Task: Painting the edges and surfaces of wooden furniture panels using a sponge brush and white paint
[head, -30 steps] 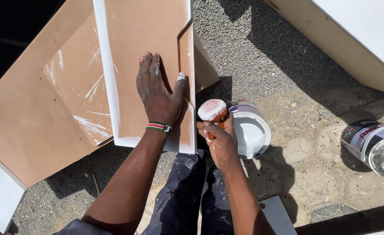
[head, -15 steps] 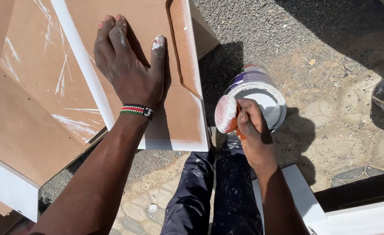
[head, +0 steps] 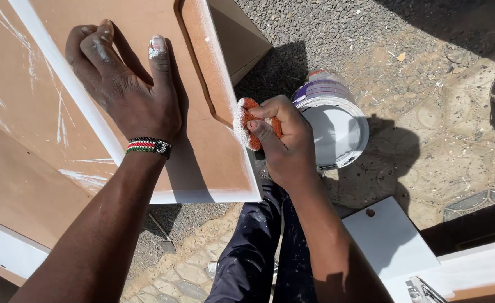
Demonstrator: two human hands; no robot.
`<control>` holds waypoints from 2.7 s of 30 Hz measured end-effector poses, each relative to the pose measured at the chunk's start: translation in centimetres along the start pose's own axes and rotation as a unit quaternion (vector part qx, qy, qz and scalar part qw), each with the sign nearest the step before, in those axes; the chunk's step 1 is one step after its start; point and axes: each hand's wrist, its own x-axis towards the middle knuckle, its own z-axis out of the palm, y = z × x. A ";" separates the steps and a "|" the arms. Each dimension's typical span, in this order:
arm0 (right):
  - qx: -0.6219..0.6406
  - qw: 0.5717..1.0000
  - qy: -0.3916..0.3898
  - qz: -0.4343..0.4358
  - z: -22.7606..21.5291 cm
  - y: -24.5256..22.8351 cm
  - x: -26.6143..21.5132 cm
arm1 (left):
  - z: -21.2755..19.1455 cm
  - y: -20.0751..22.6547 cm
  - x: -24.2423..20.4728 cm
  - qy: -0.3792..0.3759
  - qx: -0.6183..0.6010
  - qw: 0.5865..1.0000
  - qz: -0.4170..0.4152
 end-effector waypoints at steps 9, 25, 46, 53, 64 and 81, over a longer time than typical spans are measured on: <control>-0.057 0.944 -0.138 0.293 -8.1 3.3 -16.2 | -0.1 -0.5 -0.1 -0.022 0.024 0.999 -0.035; -0.463 0.843 0.183 0.203 -11.6 18.5 0.7 | -0.5 -3.4 -1.4 -0.052 0.030 0.998 -0.021; -0.554 0.777 0.139 0.264 -12.9 18.0 3.4 | -4.2 12.6 -24.7 -0.305 -0.425 0.845 -0.115; -0.153 0.868 0.242 0.405 -16.4 19.0 3.5 | 10.1 7.0 -38.5 -0.362 -0.372 0.733 -0.440; -0.078 0.882 0.216 0.411 -12.7 16.4 0.6 | 15.1 9.3 -51.9 -0.362 -0.403 0.731 -0.415; 0.141 0.825 0.298 0.460 -4.2 -1.9 -1.7 | -2.2 18.5 -37.9 -0.362 -0.433 0.750 -0.345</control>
